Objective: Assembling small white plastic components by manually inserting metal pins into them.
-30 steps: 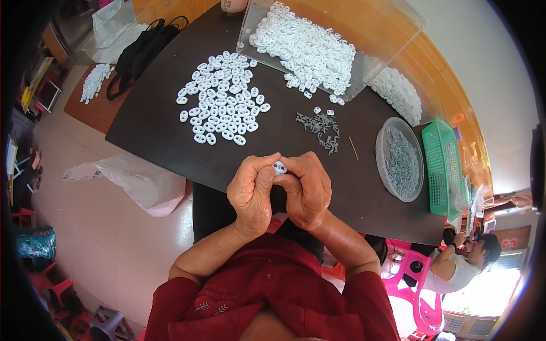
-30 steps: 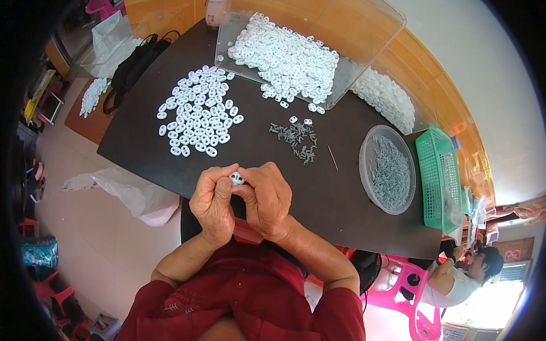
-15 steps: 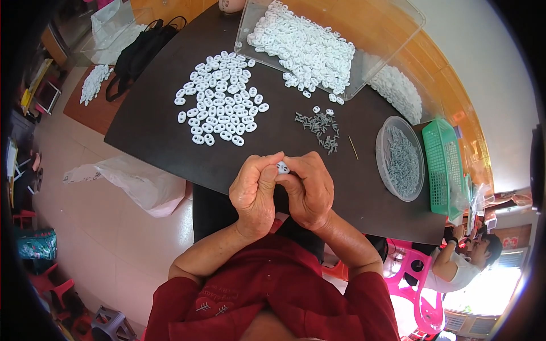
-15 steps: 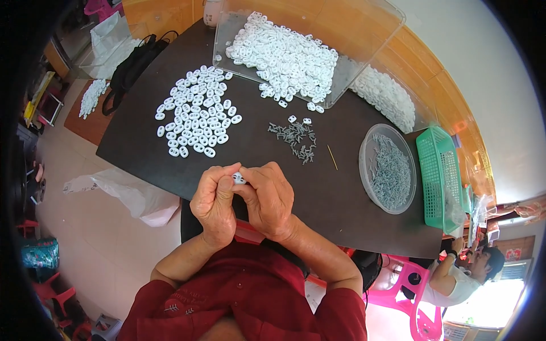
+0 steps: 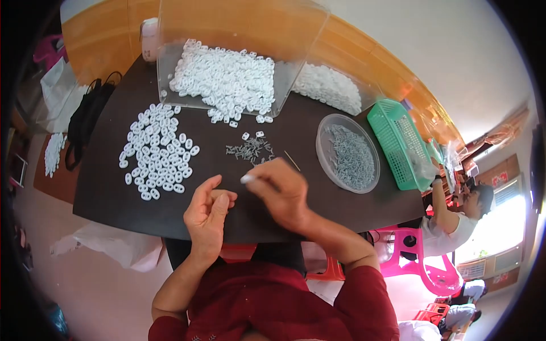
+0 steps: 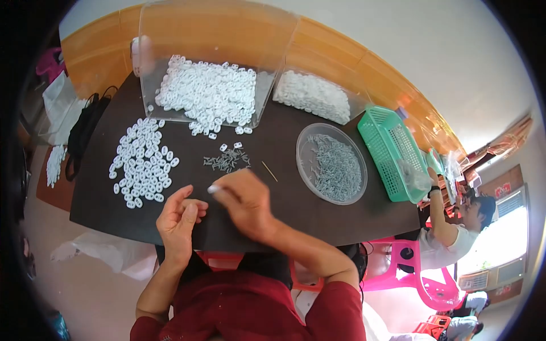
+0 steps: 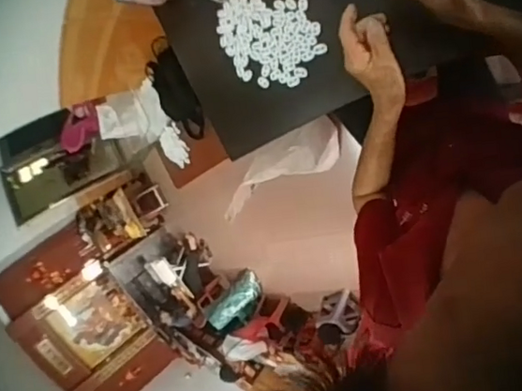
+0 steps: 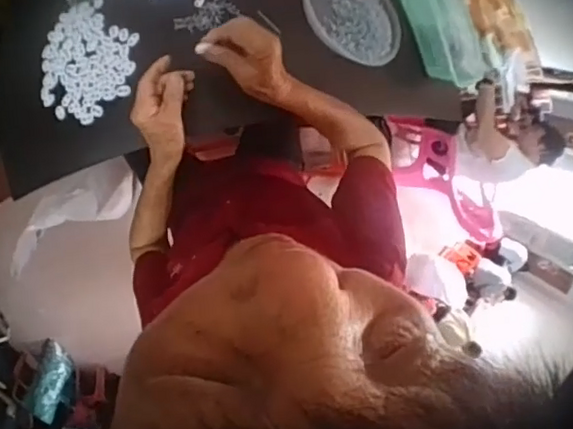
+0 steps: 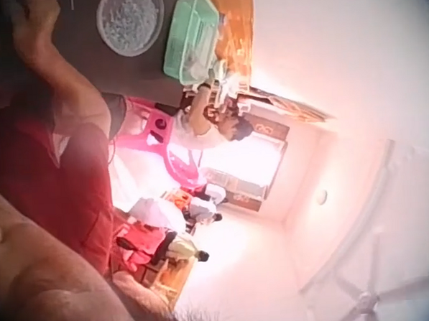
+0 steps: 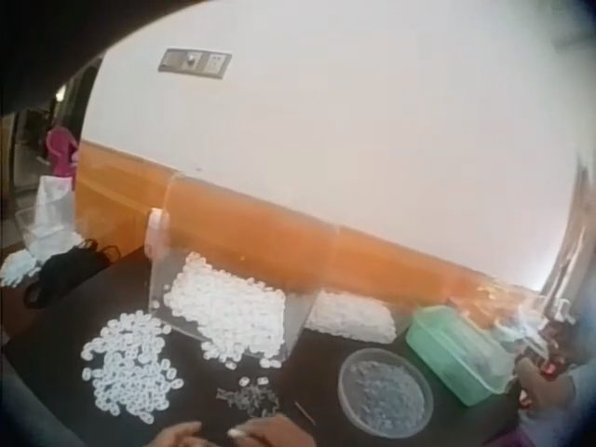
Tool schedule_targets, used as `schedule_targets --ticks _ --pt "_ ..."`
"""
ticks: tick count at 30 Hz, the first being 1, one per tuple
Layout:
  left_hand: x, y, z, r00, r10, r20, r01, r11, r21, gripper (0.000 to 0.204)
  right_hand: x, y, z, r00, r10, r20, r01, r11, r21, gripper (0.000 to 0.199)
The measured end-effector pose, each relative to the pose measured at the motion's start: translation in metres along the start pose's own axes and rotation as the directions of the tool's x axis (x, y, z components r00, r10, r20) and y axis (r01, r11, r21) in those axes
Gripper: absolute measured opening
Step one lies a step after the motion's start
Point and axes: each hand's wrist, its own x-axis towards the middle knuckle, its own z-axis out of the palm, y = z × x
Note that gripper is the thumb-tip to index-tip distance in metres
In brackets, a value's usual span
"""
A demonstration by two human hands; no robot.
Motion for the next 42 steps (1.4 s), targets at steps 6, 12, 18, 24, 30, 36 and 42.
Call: schedule_targets --ticks 6,12,18,24,30,36,42 --pt "0.014 0.003 -0.027 0.999 0.022 0.027 -0.028 0.966 0.259 0.028 0.082 0.082 -0.105 0.948 0.026 -0.317 -0.157 0.905 -0.396 0.013" --pt "0.043 0.007 -0.032 0.997 0.043 0.063 -0.066 0.9 0.432 0.019 0.161 0.169 -0.218 0.91 -0.151 -0.387 -0.283 0.457 -0.843 0.012" --pt "0.108 0.009 -0.011 0.847 0.314 0.429 -0.528 0.404 0.747 0.013 0.151 0.163 -0.18 0.919 -0.121 -0.375 -0.249 0.56 -0.79 0.02" --pt "0.168 -0.033 0.022 0.781 0.154 0.605 -0.624 0.158 0.765 0.012 0.095 0.105 -0.107 0.967 -0.24 -0.087 0.132 0.76 -0.636 0.01" --pt "0.185 -0.041 0.031 0.704 -0.062 0.708 -0.704 0.071 0.707 0.01 0.076 0.086 -0.102 0.971 -0.235 -0.049 0.174 0.831 -0.528 0.012" --pt "0.184 -0.041 0.03 0.68 -0.044 0.732 -0.73 0.051 0.681 0.008 0.062 0.09 -0.091 0.995 -0.074 -0.068 0.039 0.909 -0.415 0.009" --pt "0.175 -0.016 0.016 0.792 0.084 0.604 -0.586 0.379 0.716 0.009 0.046 0.081 -0.066 0.999 0.052 -0.014 -0.054 0.974 -0.219 0.009"
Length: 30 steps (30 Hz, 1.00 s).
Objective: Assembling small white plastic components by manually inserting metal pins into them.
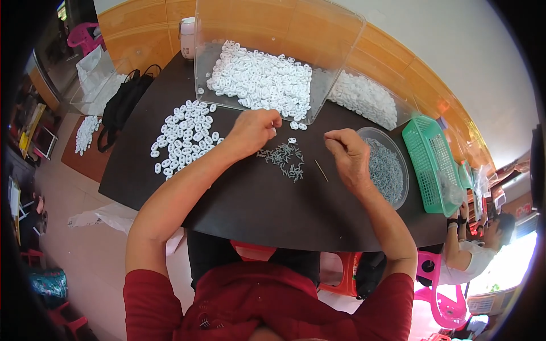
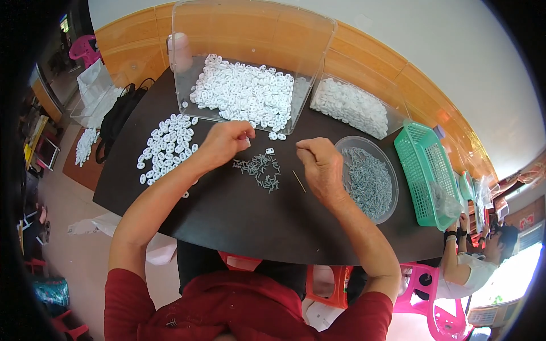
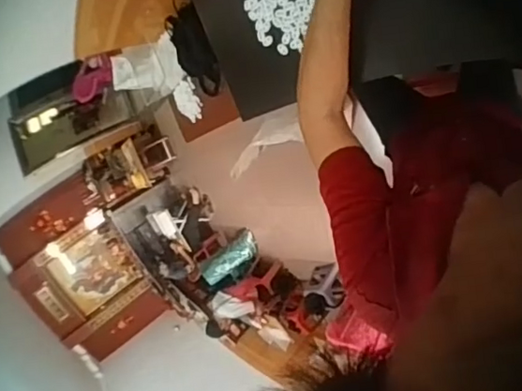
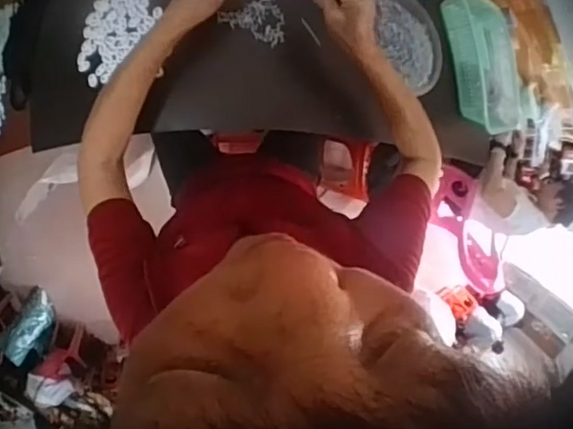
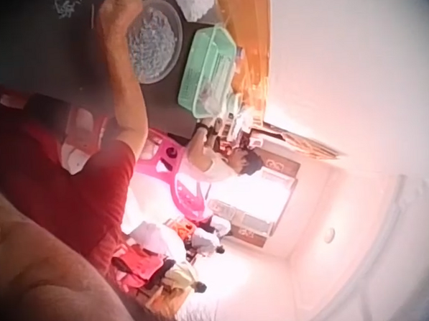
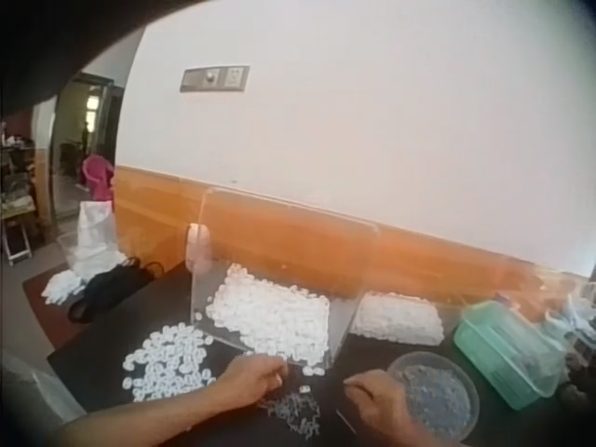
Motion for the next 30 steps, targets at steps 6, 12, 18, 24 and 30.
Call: schedule_targets --ticks 6,12,18,24,30 --pt "-0.045 0.024 -0.023 0.877 -0.441 0.189 0.418 0.511 -0.751 0.007 -0.01 -0.034 0.036 0.952 0.246 0.185 -0.296 0.896 0.332 0.01" --pt "-0.094 0.043 -0.039 0.822 -0.553 0.137 0.371 0.337 -0.866 0.007 -0.007 -0.056 0.052 0.96 -0.209 0.188 0.194 0.976 0.097 0.01" --pt "-0.123 0.046 -0.046 0.794 -0.598 0.108 0.328 0.273 -0.904 0.012 0.006 -0.034 0.066 0.954 -0.132 0.269 0.146 0.989 -0.032 0.011" --pt "-0.138 0.053 -0.03 0.805 -0.59 0.066 0.258 0.246 -0.934 0.014 0.009 -0.027 0.098 0.887 -0.27 0.374 0.367 0.905 -0.217 0.011" --pt "-0.146 0.056 -0.026 0.812 -0.581 0.06 0.231 0.225 -0.947 0.017 0.012 -0.026 0.096 0.92 -0.263 0.292 0.342 0.901 -0.267 0.009"
